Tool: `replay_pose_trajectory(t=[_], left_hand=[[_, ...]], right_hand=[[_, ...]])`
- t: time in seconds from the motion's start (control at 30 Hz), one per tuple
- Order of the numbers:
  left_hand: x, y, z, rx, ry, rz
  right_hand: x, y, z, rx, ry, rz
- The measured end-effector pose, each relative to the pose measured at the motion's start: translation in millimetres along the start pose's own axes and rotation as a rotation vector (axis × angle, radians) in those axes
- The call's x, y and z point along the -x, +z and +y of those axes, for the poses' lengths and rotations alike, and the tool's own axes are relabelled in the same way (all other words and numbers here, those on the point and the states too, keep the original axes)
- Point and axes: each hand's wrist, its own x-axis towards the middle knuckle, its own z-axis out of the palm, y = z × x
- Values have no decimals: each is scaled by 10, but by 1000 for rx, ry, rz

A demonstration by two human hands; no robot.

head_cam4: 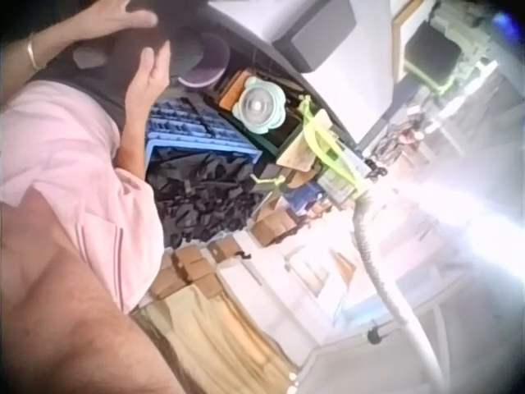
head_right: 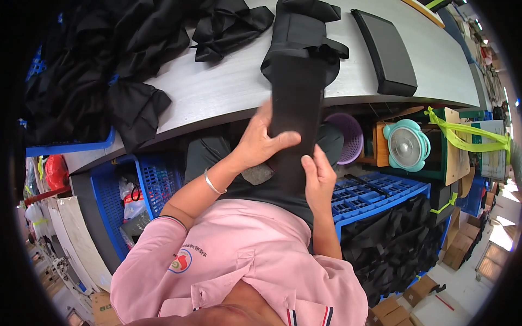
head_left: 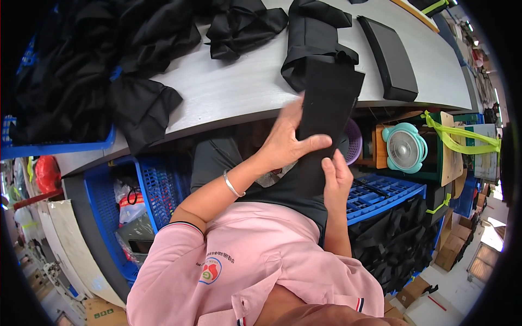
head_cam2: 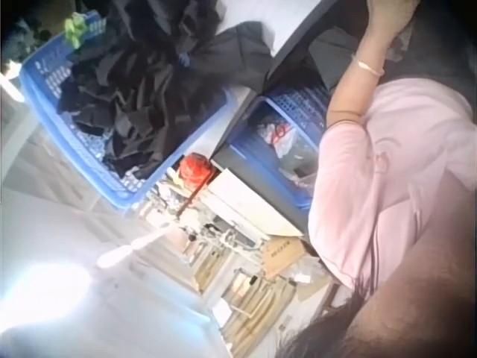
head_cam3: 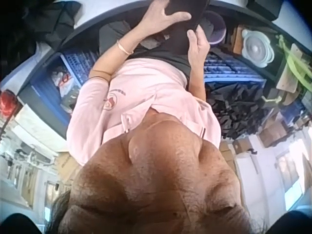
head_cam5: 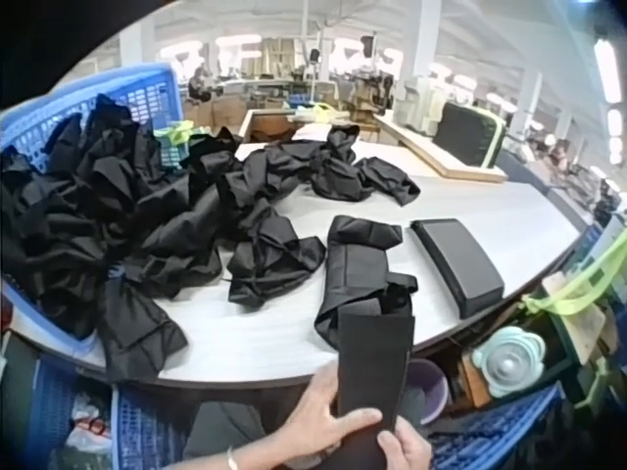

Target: Folding and organizing black fabric components for manufacturing.

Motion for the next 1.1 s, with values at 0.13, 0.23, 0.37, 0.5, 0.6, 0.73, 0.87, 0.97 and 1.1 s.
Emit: replay_pose_trajectory(t=[0.13,0.23,0.37,0.5,0.6,0.73,0.87,0.97,1.1], left_hand=[[-275,-99,-274,-605,112,381],[-597,-241,-646,-678,157,325],[-820,-169,-557,-437,171,174],[-786,-37,-234,-341,276,16],[-654,37,-101,-315,318,-211],[-487,38,99,-265,483,-236],[-350,-152,121,-520,527,-191],[-157,-189,197,-413,484,7],[241,-172,-19,-315,314,107]], right_hand=[[-110,-154,48,55,-8,32],[-175,-142,46,164,15,30],[-302,-106,-165,242,-32,52],[-628,-18,-408,449,-116,17],[-928,127,-417,574,-209,53],[-1247,377,232,62,-485,128],[-1258,285,327,387,-605,63],[-1167,284,373,-153,-207,117],[-1073,291,-41,-650,121,241]])
